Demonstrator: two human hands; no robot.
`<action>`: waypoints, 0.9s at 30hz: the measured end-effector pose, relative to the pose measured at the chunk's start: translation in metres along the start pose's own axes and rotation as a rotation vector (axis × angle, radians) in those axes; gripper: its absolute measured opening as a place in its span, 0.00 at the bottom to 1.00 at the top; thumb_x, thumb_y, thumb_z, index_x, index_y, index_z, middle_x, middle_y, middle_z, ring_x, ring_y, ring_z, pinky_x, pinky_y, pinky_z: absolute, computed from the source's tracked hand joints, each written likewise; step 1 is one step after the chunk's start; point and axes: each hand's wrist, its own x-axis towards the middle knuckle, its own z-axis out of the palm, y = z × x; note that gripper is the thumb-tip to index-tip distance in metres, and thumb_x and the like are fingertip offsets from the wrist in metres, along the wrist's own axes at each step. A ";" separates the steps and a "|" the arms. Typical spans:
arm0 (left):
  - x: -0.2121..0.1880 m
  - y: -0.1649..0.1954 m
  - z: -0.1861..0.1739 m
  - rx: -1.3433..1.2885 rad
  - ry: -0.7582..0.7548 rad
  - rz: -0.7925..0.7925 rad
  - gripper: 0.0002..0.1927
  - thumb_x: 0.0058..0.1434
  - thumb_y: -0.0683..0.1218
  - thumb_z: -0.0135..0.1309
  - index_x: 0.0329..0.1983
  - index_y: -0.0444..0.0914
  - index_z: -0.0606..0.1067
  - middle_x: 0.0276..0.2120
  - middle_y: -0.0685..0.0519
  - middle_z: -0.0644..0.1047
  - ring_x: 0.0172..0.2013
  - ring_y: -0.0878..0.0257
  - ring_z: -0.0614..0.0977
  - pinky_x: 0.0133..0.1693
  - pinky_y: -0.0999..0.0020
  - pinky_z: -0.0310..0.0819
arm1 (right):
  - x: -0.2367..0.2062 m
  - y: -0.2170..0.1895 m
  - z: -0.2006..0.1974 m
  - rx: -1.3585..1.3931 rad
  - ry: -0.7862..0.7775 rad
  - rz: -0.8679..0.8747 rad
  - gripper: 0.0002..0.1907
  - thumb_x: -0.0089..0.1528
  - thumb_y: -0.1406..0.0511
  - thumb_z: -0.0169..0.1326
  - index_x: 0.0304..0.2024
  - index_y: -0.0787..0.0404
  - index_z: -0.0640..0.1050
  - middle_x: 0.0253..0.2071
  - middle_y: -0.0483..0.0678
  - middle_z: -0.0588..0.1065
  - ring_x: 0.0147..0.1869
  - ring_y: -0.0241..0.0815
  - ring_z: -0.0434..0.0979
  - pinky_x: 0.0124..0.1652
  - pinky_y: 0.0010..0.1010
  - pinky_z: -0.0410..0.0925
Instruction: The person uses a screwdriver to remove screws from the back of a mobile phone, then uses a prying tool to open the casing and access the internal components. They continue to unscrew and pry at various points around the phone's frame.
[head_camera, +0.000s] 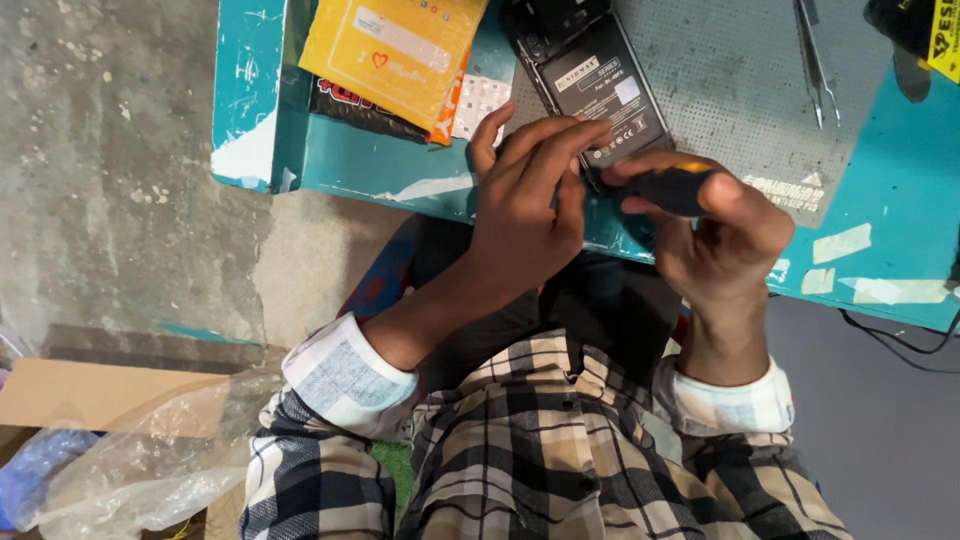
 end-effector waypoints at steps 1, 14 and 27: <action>0.000 0.000 0.000 -0.009 0.000 -0.003 0.17 0.68 0.35 0.46 0.59 0.37 0.75 0.52 0.55 0.81 0.56 0.62 0.81 0.71 0.55 0.48 | -0.003 -0.003 0.003 -0.020 0.018 0.010 0.42 0.68 0.86 0.43 0.72 0.40 0.53 0.51 0.64 0.75 0.54 0.58 0.83 0.42 0.28 0.82; -0.002 -0.001 -0.001 -0.005 -0.012 0.003 0.19 0.66 0.34 0.48 0.59 0.38 0.73 0.51 0.57 0.81 0.58 0.63 0.80 0.71 0.54 0.48 | -0.003 -0.040 0.056 -0.341 0.302 0.150 0.42 0.75 0.86 0.47 0.76 0.43 0.46 0.56 0.61 0.72 0.55 0.50 0.82 0.54 0.31 0.80; 0.000 -0.001 -0.004 -0.033 -0.040 0.026 0.19 0.67 0.34 0.47 0.60 0.37 0.72 0.52 0.56 0.81 0.58 0.62 0.80 0.73 0.51 0.48 | -0.010 -0.001 0.000 -0.131 0.424 -0.020 0.44 0.75 0.86 0.56 0.75 0.39 0.53 0.62 0.60 0.66 0.58 0.55 0.81 0.51 0.41 0.82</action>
